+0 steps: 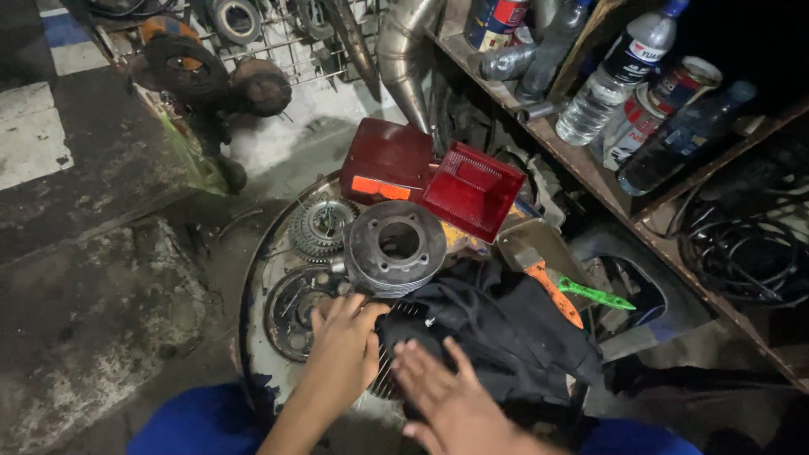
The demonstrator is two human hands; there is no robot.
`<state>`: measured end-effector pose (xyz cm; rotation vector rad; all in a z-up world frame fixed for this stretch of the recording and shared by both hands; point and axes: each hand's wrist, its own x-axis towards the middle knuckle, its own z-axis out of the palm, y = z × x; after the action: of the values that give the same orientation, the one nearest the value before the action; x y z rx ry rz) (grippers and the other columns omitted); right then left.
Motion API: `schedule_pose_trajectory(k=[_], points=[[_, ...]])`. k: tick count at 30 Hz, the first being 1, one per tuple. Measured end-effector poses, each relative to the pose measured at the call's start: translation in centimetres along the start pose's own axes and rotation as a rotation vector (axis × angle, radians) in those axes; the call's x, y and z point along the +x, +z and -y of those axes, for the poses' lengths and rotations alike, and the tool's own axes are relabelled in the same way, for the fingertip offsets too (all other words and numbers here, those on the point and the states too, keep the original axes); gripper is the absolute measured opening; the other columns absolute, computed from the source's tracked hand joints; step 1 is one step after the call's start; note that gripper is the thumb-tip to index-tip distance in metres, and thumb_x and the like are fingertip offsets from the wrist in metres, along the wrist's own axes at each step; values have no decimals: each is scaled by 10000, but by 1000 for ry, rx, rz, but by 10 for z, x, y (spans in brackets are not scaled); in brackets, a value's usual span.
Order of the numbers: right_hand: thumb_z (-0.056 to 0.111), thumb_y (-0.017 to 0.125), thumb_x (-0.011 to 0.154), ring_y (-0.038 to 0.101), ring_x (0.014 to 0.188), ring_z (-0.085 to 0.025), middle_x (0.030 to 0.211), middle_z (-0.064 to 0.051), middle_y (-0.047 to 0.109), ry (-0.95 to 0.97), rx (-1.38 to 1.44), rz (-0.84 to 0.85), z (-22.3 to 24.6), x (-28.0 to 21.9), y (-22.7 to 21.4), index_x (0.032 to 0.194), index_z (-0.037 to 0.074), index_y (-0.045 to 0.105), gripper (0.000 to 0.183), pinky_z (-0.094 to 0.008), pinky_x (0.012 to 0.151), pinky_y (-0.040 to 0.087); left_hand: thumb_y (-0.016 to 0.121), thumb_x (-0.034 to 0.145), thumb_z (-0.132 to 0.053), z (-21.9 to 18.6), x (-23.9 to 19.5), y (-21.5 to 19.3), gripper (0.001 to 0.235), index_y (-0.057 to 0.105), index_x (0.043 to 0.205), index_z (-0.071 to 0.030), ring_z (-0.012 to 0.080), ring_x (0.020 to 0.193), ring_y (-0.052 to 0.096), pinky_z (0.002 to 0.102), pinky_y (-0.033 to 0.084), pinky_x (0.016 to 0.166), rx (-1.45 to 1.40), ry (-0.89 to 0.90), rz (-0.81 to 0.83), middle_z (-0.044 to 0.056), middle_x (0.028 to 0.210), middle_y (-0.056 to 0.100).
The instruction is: Cleaning a motorcycle cylinder head using a cloth and a small tool to remove debris from the cooling fins
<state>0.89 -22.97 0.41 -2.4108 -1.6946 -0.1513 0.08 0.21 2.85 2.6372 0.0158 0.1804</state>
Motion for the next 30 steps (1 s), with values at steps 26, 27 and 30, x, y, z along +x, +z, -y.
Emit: schedule_pose_trajectory(k=[26,27,30], points=[[650,556,953,226,1583,-339,1679,-218,289,-40,-180,-6,3,-2,21,1571,10,371,908,-635,1214,113,621,745,-33,1,-3,-3,495,684,1208,-194,306,1117,531,586,342,997,-20,10,-15,45,1128,609],[716,447,1000,198,1603,-323,1698,-190,279,-109,-251,-21,8,-8,35,1564,28,396,891,-640,1214,126,621,750,-28,0,-5,-5,472,685,1190,-187,302,1103,535,570,341,998,-25,26,-27,37,1116,607],[476,536,1008,348,1524,-345,1614,-213,421,-21,39,-19,1,3,0,1531,-24,446,729,-675,1171,123,637,738,-41,1,-4,-5,496,690,1204,-202,290,1107,542,565,364,956,-23,12,-17,31,1119,613]])
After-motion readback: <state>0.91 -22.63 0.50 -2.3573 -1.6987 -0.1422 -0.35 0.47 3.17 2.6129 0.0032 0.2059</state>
